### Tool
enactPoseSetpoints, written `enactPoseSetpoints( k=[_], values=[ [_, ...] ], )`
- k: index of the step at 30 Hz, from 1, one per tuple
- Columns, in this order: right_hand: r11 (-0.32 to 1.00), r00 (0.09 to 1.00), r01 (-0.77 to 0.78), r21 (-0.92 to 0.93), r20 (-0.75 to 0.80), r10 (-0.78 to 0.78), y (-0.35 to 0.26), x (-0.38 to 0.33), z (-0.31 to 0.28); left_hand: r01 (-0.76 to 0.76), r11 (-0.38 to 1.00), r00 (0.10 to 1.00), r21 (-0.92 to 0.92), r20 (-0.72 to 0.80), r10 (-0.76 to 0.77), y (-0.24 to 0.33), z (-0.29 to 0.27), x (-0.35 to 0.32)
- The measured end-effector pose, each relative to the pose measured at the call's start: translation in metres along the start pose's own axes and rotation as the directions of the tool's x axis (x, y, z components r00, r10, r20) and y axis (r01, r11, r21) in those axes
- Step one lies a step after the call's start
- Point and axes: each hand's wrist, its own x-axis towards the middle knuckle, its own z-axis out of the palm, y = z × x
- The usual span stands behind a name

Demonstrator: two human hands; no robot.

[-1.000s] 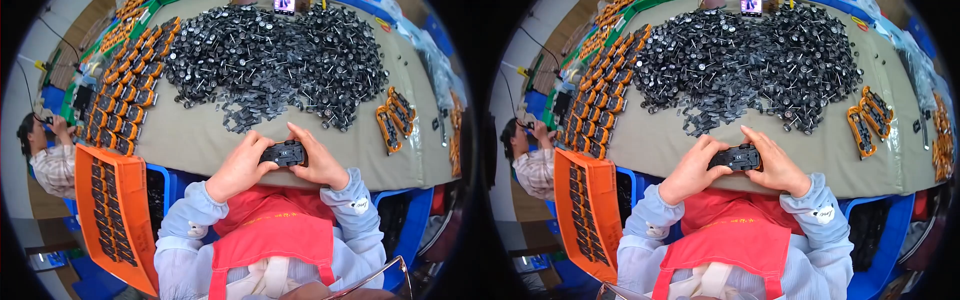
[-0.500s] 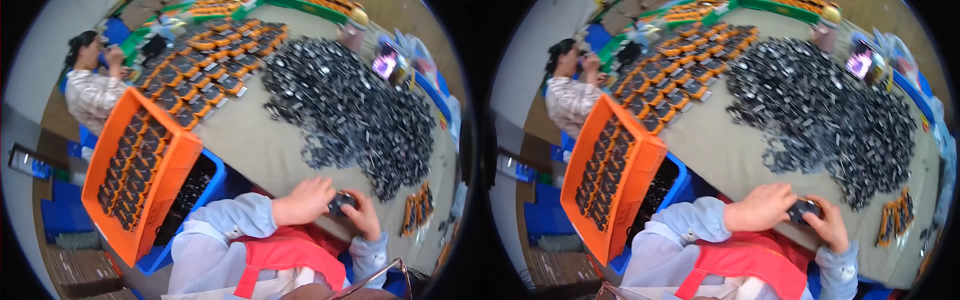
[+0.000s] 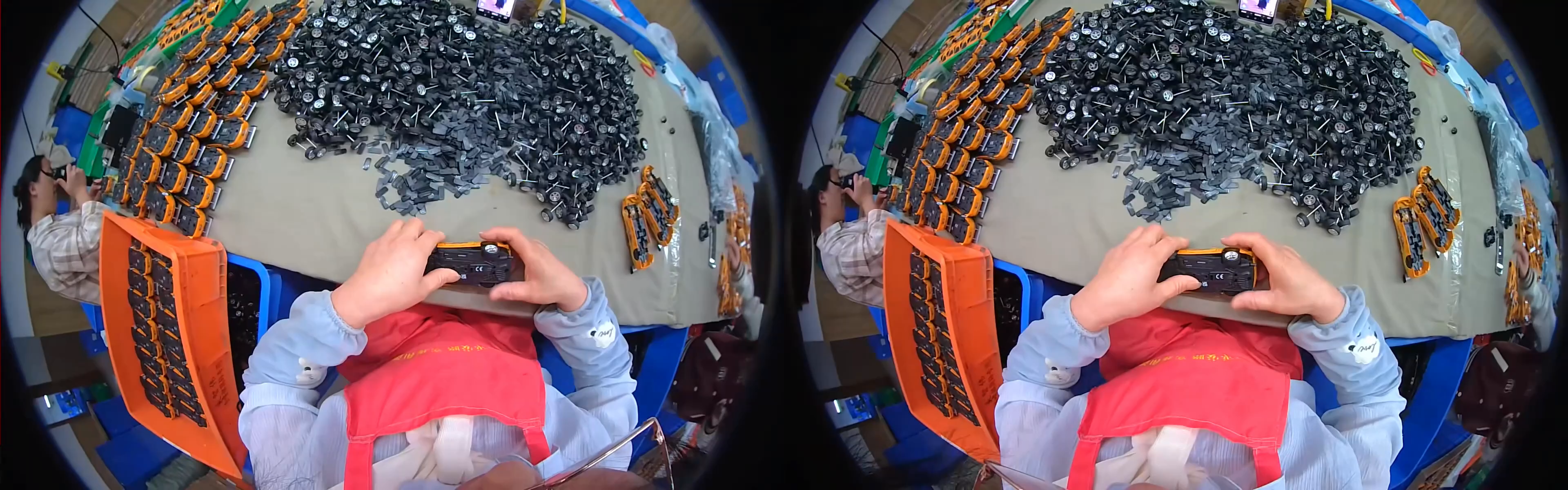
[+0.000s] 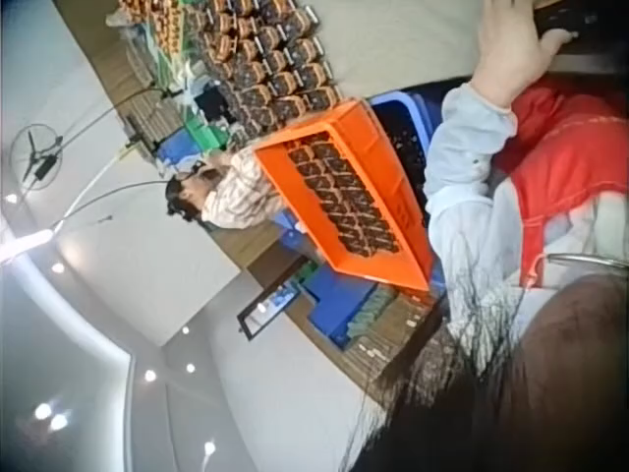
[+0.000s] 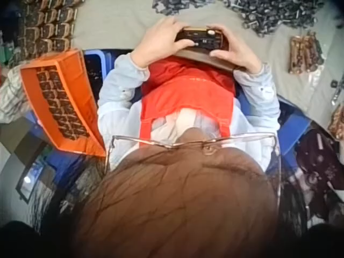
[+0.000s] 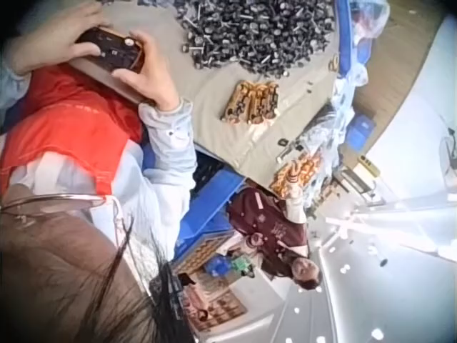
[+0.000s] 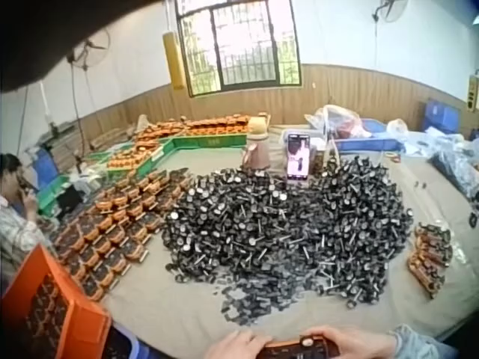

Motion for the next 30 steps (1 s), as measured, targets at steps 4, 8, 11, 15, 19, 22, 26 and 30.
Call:
enactPoseSetpoints(
  k=[4,8,11,15,19,22,26,30],
  values=[
    [0.993,1.000,-0.006,-0.118,0.002,0.006,0.010,-0.002,0.002,0.072,0.997,0.995,-0.002,0.073,-0.071,0.002,0.002,0.005],
    [0.992,0.998,0.069,-0.108,-0.008,-0.070,0.015,-0.001,0.000,0.166,0.986,0.971,-0.023,0.180,-0.160,0.006,-0.006,0.014],
    [0.998,0.999,0.050,-0.026,-0.004,-0.050,0.016,-0.001,-0.001,0.166,0.982,0.976,-0.086,0.155,-0.152,0.003,-0.007,0.014],
    [0.874,0.949,-0.289,0.390,-0.006,0.316,0.001,0.013,0.014,0.263,0.644,0.961,-0.719,0.133,-0.244,-0.008,-0.008,0.004],
    [0.852,0.971,-0.179,0.492,-0.049,0.233,-0.030,0.043,0.031,0.419,0.439,0.883,-0.795,0.244,-0.401,-0.020,-0.039,-0.005],
    [0.998,0.983,0.057,-0.005,-0.175,-0.057,-0.028,0.067,0.042,0.245,0.362,0.919,-0.899,0.097,-0.381,-0.043,-0.046,-0.019],
    [0.995,0.992,0.050,-0.086,-0.112,-0.060,-0.022,0.088,0.058,0.039,0.427,0.950,-0.903,-0.099,-0.296,-0.066,-0.045,-0.042],
    [0.999,0.998,0.034,-0.041,-0.056,-0.037,-0.022,0.103,0.061,-0.051,0.750,0.958,-0.660,-0.245,-0.150,-0.085,-0.047,-0.051]
  ],
)
